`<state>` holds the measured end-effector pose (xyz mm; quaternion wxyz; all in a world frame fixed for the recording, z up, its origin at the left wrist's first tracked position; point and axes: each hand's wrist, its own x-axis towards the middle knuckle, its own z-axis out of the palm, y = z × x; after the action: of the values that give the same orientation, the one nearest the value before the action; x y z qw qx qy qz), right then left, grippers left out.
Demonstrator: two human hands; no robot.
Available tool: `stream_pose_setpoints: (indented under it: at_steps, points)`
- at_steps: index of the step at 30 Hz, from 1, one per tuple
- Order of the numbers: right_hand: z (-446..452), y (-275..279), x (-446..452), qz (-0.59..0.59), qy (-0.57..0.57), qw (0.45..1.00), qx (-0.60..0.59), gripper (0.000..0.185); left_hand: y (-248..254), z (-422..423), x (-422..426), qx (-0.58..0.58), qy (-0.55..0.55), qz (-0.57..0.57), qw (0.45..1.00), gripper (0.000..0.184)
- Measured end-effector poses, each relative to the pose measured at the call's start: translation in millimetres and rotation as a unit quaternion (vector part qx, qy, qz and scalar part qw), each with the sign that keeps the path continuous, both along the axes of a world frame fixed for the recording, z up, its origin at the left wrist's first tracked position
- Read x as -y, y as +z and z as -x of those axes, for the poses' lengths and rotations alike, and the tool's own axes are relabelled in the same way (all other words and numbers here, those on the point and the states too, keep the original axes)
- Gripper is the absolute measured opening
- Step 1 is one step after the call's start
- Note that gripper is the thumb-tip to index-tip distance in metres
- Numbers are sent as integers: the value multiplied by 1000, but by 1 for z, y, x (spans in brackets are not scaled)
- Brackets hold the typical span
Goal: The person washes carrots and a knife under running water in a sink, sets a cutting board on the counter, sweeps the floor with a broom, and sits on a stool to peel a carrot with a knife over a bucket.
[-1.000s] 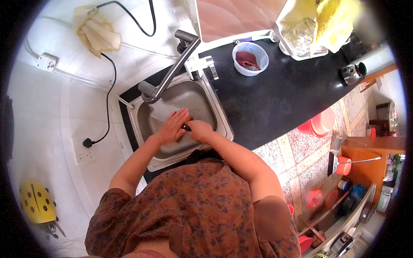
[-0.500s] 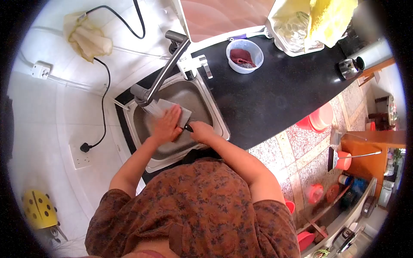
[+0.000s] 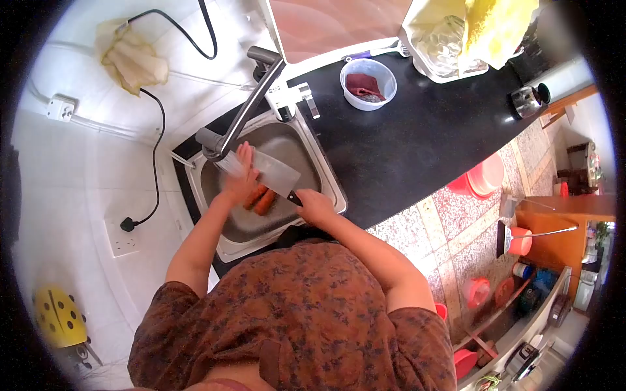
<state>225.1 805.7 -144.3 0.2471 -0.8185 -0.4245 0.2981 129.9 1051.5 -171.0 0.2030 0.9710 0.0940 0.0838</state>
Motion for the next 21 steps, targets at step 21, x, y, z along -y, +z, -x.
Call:
stream_pose_setpoints:
  at_steps: [21]
  points:
    - [-35,-34,-107,-100,-91,945,-298,33,81,53,13,203,360,638,650,28]
